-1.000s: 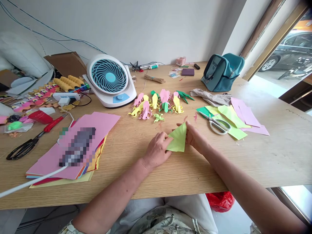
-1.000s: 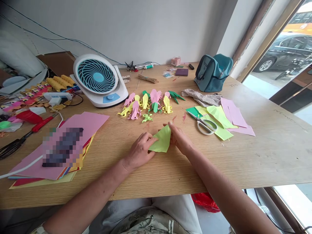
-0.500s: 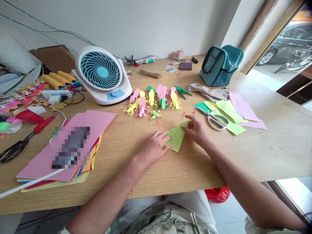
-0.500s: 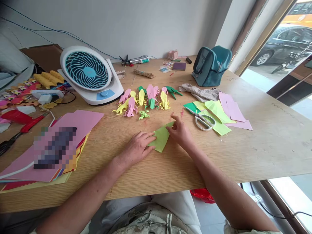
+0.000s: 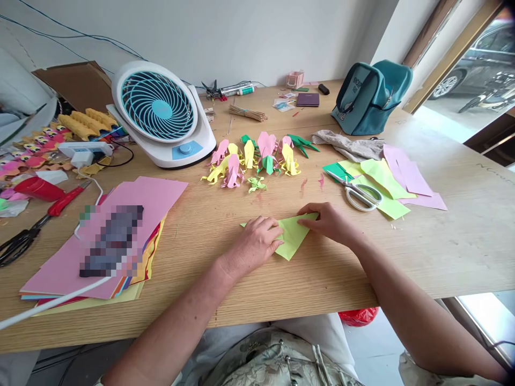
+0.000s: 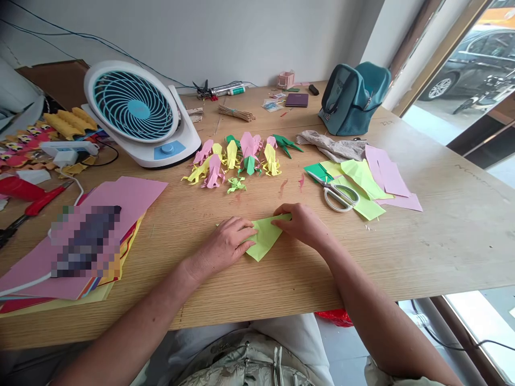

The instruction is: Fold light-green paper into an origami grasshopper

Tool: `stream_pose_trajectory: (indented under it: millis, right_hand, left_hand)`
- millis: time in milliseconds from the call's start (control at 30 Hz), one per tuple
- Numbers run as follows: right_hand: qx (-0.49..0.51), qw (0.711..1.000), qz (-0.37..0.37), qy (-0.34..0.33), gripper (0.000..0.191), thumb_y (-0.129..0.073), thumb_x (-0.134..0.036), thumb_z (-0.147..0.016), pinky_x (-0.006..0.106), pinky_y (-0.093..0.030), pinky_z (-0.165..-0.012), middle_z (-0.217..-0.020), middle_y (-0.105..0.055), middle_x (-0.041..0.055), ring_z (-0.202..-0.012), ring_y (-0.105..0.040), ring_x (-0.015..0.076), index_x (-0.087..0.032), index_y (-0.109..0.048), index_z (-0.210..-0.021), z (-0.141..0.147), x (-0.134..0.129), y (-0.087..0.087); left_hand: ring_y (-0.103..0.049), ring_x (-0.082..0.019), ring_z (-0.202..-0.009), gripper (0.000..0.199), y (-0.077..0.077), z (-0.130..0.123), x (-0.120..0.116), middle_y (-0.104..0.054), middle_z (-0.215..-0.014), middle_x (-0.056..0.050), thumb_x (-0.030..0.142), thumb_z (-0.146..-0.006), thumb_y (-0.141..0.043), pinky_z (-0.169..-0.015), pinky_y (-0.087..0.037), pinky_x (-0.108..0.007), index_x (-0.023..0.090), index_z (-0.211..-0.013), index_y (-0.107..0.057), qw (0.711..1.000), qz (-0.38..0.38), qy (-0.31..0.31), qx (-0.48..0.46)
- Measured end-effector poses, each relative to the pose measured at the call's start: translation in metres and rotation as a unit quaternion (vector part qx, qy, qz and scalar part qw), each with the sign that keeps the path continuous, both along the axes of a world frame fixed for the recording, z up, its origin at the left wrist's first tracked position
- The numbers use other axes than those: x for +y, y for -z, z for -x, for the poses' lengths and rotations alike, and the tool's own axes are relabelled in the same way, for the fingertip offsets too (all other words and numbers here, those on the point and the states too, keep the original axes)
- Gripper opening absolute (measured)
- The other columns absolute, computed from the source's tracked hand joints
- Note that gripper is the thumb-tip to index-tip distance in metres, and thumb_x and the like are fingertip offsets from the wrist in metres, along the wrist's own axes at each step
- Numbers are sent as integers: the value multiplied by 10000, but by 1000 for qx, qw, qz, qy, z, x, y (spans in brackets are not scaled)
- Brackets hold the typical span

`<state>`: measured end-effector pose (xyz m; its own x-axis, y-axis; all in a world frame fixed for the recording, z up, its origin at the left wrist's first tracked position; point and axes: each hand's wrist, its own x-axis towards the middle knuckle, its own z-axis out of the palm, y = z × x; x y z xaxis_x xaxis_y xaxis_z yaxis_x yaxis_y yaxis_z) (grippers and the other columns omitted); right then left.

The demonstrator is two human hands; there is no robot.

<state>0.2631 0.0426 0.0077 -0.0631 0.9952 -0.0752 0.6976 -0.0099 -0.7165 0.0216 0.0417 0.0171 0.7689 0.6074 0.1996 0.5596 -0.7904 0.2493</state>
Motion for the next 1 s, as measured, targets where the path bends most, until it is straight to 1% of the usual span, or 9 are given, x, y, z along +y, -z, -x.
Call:
stream_pose_trajectory:
  millis: [100, 200, 300, 433, 500, 600, 700, 867, 1000]
  right_hand:
    - [-25, 999, 17, -19, 192, -664, -383, -785, 260, -366, -537, -664, -665, -9, -595, -540, 143, -210, -726, -843, 2, -13, -7]
    - [12, 1000, 5, -23, 146, -661, -346, -800, 261, -390, -551, -728, -676, -7, -614, -545, 139, -214, -701, -848, 4, -29, -8]
    - [116, 993, -31, 4, 206, -662, -358, -836, 275, -452, -594, -784, -671, 6, -650, -576, 150, -222, -678, -990, 8, -48, -7]
    - [310, 949, -52, 4, 359, -650, -403, -890, 332, -545, -767, -964, -699, 50, -875, -669, 203, -240, -582, -1203, 22, -73, -5]
    - [341, 938, -57, -3, 357, -637, -395, -911, 353, -554, -835, -1076, -699, 66, -955, -676, 212, -255, -573, -1232, 32, -83, -5]
    - [300, 951, -77, -6, 296, -603, -368, -941, 361, -546, -906, -1146, -684, 73, -1019, -669, 213, -254, -612, -1214, 47, -95, -4]
    - [252, 962, -97, -28, 286, -561, -341, -966, 346, -557, -891, -1237, -641, 86, -1075, -656, 217, -249, -613, -1232, 56, -101, -4]
    - [118, 974, -159, -106, 390, -523, -277, -977, 394, -486, -1037, -1372, -572, 113, -1260, -561, 243, -234, -541, -1365, 63, -103, -4]
    - [42, 971, -177, -158, 442, -494, -285, -990, 428, -478, -1053, -1419, -543, 129, -1288, -541, 258, -237, -485, -1429, 64, -103, -4]
  left_hand:
    - [-570, -245, -1122, 192, -2, 3, -11, -642, -1220, -86, 196, -913, -629, -958, -507, -407, 158, -1101, -645, 1000, -2, 3, 12]
    - [-550, -253, -1198, 239, -2, 11, -27, -614, -1316, -99, 192, -913, -628, -986, -505, -418, 156, -1148, -609, 1000, -9, 19, 21]
    - [-546, -262, -1221, 256, -1, 18, -42, -616, -1318, -113, 185, -917, -615, -996, -503, -421, 151, -1170, -593, 999, -18, 24, 30]
    - [-546, -275, -1222, 305, 0, 21, -54, -611, -1318, -119, 176, -911, -616, -996, -510, -433, 138, -1210, -572, 999, -21, 18, 33]
    - [-546, -275, -1219, 328, 1, 20, -56, -614, -1297, -117, 170, -907, -619, -1002, -509, -439, 134, -1228, -560, 999, -19, 14, 31]
    - [-553, -265, -1212, 310, 0, 19, -56, -622, -1259, -111, 162, -911, -610, -1003, -511, -438, 149, -1217, -559, 1000, -11, 9, 25]
    - [-548, -256, -1223, 263, 0, 21, -57, -620, -1245, -103, 155, -912, -606, -1018, -504, -428, 162, -1173, -572, 1000, -2, 13, 15]
    - [-547, -261, -1185, 243, 2, 25, -59, -616, -1210, -89, 186, -927, -595, -1013, -499, -433, 179, -1169, -576, 1000, 4, 5, 10]
    - [-551, -263, -1137, 199, 3, 29, -60, -635, -1147, -73, 197, -936, -581, -1011, -496, -454, 182, -1134, -590, 1000, 6, 2, 4]
